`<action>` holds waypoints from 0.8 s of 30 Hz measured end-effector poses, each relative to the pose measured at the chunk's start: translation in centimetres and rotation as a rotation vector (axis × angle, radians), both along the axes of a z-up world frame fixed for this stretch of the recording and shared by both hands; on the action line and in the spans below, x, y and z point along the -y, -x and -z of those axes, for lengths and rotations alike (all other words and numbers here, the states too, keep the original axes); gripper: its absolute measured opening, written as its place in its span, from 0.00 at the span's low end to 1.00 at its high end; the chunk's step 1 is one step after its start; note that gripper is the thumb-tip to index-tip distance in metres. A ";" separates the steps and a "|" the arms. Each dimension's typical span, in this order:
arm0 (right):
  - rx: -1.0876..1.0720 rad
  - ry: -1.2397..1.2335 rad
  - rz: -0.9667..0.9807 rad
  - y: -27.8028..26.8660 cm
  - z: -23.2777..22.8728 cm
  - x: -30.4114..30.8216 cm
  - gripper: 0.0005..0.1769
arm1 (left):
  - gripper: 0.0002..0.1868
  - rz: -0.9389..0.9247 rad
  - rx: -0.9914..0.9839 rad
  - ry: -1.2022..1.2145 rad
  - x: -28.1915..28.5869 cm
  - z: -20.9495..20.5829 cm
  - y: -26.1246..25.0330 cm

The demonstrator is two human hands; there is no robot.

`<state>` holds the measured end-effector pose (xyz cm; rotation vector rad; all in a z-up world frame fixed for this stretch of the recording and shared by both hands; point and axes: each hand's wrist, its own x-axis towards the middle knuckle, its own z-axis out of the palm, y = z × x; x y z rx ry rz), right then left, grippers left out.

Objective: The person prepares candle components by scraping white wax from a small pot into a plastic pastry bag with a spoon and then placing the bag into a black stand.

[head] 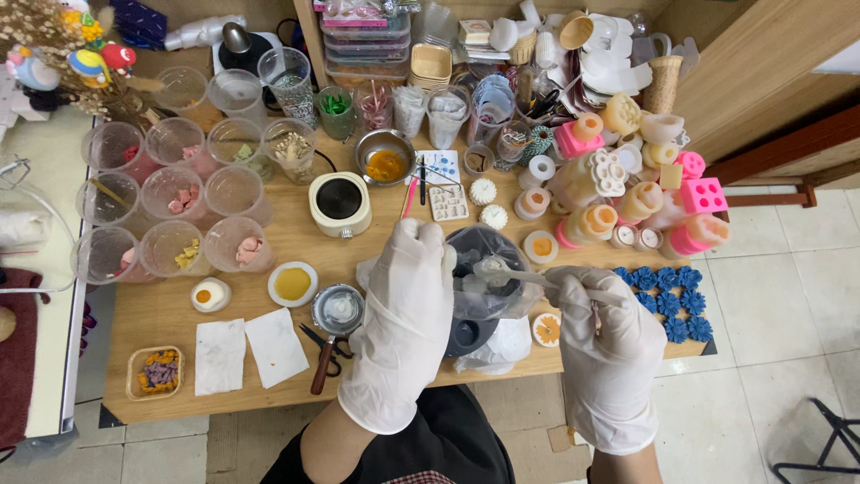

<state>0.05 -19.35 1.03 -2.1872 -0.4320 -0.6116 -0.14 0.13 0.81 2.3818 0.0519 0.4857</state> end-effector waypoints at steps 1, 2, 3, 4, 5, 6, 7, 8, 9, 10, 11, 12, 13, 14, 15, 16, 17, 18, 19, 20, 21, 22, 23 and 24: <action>-0.001 0.019 -0.025 -0.1 -0.1 0.3 0.06 | 0.06 -0.008 0.002 0.000 -0.1 -0.2 0.0; -0.003 0.038 -0.050 -0.1 -0.1 0.4 0.07 | 0.05 -0.022 -0.129 0.066 -0.2 -0.4 -0.1; 0.000 0.037 -0.059 -0.1 -0.2 0.5 0.07 | 0.07 -0.034 -0.258 0.132 -0.3 -0.6 -0.2; -0.015 0.009 -0.079 -0.1 -0.3 0.6 0.06 | 0.07 -0.043 -0.255 0.133 -0.3 -0.7 -0.2; -0.030 -0.018 -0.100 -0.2 -0.4 0.6 0.05 | 0.15 -0.024 -0.139 0.088 -0.4 -0.8 -0.2; -0.027 -0.018 -0.109 -0.4 -0.6 0.6 0.05 | 0.25 -0.004 -0.024 0.042 -0.6 -0.9 -0.1; -0.026 0.054 -0.082 -0.7 -0.9 0.8 0.05 | 0.25 -0.011 -0.022 0.042 -0.8 -1.1 0.1; -0.025 0.126 -0.054 -0.9 -1.3 0.9 0.07 | 0.28 0.001 -0.003 0.068 -1.1 -1.2 0.4; -0.022 0.126 -0.059 -1.3 -1.7 0.9 0.07 | 0.31 0.015 0.017 0.093 -1.5 -1.4 0.7; -0.037 0.131 -0.109 -1.6 -2.1 0.9 0.06 | 0.31 0.009 0.020 0.093 -1.8 -1.5 0.9; -0.055 0.137 -0.158 -1.9 -2.5 0.8 0.05 | 0.30 0.012 0.036 0.105 -2.2 -1.7 1.3; -0.055 0.138 -0.163 -1.9 -2.9 0.7 0.05 | 0.29 0.015 0.053 0.117 -2.5 -1.7 1.5; -0.086 0.184 -0.150 -2.1 -3.3 0.6 0.03 | 0.29 0.007 0.055 0.120 -2.8 -1.7 1.7; -0.116 0.229 -0.135 -2.2 -3.7 0.6 0.02 | 0.27 0.004 0.096 0.155 -3.2 -1.6 1.9; -0.111 0.233 -0.152 -2.2 -4.0 0.8 0.02 | 0.25 -0.009 0.140 0.189 -3.7 -1.4 2.1; -0.224 0.229 -0.085 -2.0 -4.2 1.2 0.04 | 0.25 -0.026 0.145 0.191 -4.3 -1.0 2.4; -0.335 0.217 -0.031 -2.2 -3.9 1.4 0.06 | 0.23 -0.046 0.161 0.193 -5.5 -0.4 2.6; -0.326 0.215 -0.060 -2.5 -3.2 1.9 0.06 | 0.21 -0.065 0.176 0.196 -6.8 0.4 2.9; -0.256 0.187 -0.101 -2.9 -2.1 3.1 0.06 | 0.21 -0.095 0.185 0.186 -8.1 1.6 3.2; -0.187 0.158 -0.141 -3.6 -0.7 4.7 0.07 | 0.20 -0.136 0.111 0.269 -9.7 3.1 3.3; -0.181 0.157 -0.172 -4.5 1.0 6.6 0.07 | 0.19 -0.176 0.035 0.359 -11.5 4.8 3.5; -0.440 -0.278 -0.233 -6.0 3.0 8.8 0.09 | 0.18 -0.270 -0.092 0.347 -13.8 6.7 3.8; -0.699 -0.709 -0.280 -7.9 4.9 11.5 0.12 | 0.18 -0.360 -0.217 0.340 -16.3 8.7 4.1; -0.858 -0.843 -0.335 -11.0 6.1 14.2 0.17 | 0.13 -0.409 -0.130 0.236 -19.2 10.6 4.1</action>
